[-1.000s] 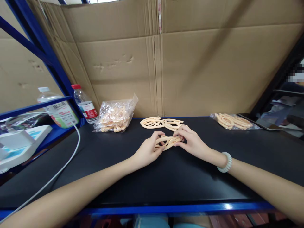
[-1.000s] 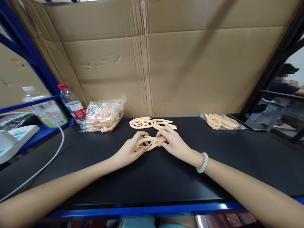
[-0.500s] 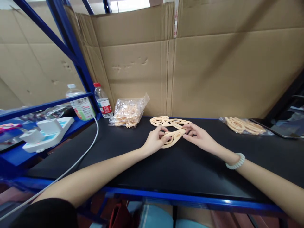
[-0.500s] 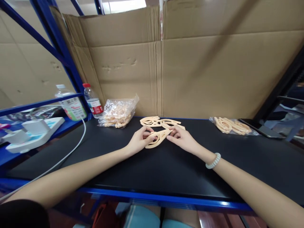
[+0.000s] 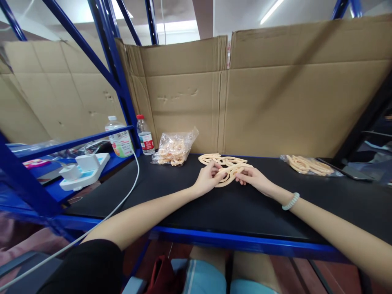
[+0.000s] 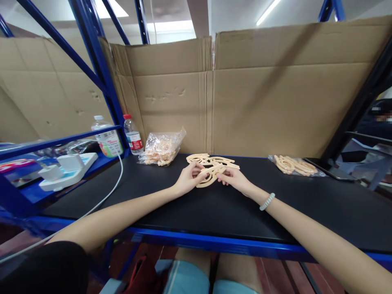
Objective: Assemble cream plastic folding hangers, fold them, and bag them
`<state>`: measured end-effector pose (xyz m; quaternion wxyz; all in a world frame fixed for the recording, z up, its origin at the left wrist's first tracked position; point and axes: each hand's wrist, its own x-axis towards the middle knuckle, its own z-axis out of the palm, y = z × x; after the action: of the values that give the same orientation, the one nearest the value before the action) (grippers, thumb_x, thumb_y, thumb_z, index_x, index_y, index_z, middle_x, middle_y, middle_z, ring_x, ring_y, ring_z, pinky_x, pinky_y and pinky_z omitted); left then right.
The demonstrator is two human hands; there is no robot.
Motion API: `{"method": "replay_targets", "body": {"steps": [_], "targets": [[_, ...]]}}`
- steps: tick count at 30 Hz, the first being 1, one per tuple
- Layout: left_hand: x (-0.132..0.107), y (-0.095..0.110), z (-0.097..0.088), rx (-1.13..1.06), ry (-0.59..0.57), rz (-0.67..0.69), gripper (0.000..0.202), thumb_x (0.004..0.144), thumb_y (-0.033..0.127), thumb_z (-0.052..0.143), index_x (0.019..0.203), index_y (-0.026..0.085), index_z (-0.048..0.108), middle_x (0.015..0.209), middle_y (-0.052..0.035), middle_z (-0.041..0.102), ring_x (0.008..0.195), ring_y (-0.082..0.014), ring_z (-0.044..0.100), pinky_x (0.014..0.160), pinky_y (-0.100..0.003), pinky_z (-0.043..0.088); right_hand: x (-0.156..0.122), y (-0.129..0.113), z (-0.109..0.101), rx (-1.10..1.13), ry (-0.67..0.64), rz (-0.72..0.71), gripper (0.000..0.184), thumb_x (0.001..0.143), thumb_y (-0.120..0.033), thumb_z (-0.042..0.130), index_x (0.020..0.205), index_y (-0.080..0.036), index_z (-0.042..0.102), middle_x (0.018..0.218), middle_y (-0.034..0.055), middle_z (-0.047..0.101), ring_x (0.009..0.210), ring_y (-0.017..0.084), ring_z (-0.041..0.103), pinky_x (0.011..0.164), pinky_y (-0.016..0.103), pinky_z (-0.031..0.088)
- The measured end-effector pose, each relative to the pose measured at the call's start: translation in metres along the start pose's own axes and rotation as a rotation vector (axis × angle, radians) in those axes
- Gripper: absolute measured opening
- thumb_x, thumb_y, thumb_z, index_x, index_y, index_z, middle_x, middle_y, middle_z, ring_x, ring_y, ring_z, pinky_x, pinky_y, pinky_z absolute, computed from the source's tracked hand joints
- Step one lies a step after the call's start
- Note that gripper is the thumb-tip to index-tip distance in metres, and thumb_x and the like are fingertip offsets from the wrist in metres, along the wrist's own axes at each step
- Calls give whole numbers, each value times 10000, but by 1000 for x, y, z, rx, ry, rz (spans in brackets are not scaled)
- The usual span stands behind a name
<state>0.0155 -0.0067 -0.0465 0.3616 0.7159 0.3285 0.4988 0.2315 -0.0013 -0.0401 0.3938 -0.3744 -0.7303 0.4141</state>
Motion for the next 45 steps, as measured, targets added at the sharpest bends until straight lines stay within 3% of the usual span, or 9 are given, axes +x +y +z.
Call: {"method": "replay_targets", "body": {"steps": [7, 15, 25, 28, 31, 34, 38, 41, 45], "targets": [[-4, 1, 3, 16, -22, 39, 220, 788, 278, 700, 864, 171, 524, 835, -48, 701, 792, -193, 715, 722, -331, 585, 1, 4, -3, -36, -37, -15, 488, 718, -617, 702, 815, -142, 650, 698, 37, 653, 581, 137, 570, 569, 287, 493], [1, 0, 0, 77, 89, 95, 240, 825, 257, 638, 974, 188, 463, 873, -34, 660, 751, -163, 686, 699, -307, 569, 3, 8, -11, -112, -62, -48, 430, 751, -576, 686, 829, -155, 716, 679, 27, 653, 614, 156, 572, 581, 285, 469], [5, 5, -7, 235, 251, 165, 323, 919, 205, 426, 1241, 187, 407, 1045, -79, 597, 724, -139, 606, 723, -307, 525, 8, 19, -21, 23, 216, -59, 411, 751, -569, 686, 783, -163, 632, 707, 16, 579, 558, 120, 460, 494, 258, 372], [4, 8, -8, 274, 204, 199, 316, 912, 202, 448, 1227, 184, 440, 1066, -82, 610, 839, -169, 616, 798, -328, 514, 8, 18, -23, 102, 244, -40, 434, 737, -594, 689, 771, -180, 566, 608, -9, 528, 493, 111, 456, 422, 238, 358], [1, 14, -5, 316, 85, 263, 239, 897, 215, 502, 1133, 187, 531, 1072, -78, 630, 965, -202, 608, 877, -347, 486, 5, 11, -20, 148, 217, -31, 433, 664, -540, 774, 753, -186, 543, 684, 17, 592, 559, 137, 566, 472, 255, 472], [-4, 20, -2, 377, -97, 336, 161, 887, 238, 542, 1030, 196, 604, 990, -60, 654, 941, -209, 606, 882, -345, 472, 3, 5, -15, 177, 183, -43, 413, 610, -466, 825, 758, -187, 559, 741, 25, 628, 649, 175, 638, 567, 304, 554], [-7, 26, 1, 586, -357, 442, 223, 898, 289, 558, 1085, 175, 599, 958, -74, 641, 909, -217, 584, 844, -349, 476, 3, 4, -15, 138, 153, -108, 326, 634, -441, 815, 739, -185, 643, 725, 25, 638, 647, 182, 635, 604, 331, 559], [-7, 28, 2, 540, -336, 389, 203, 908, 292, 539, 1062, 176, 602, 928, -54, 662, 880, -200, 610, 830, -334, 488, 3, 4, -17, 80, 132, -161, 303, 627, -462, 821, 740, -194, 734, 770, 51, 654, 689, 193, 613, 589, 315, 535], [-2, 22, 2, 314, -140, 248, 173, 897, 282, 536, 995, 165, 619, 928, -50, 685, 850, -178, 656, 806, -307, 523, 1, 1, -13, 12, 100, -266, 290, 723, -510, 761, 783, -227, 777, 789, 59, 663, 713, 198, 592, 550, 294, 501]]}}
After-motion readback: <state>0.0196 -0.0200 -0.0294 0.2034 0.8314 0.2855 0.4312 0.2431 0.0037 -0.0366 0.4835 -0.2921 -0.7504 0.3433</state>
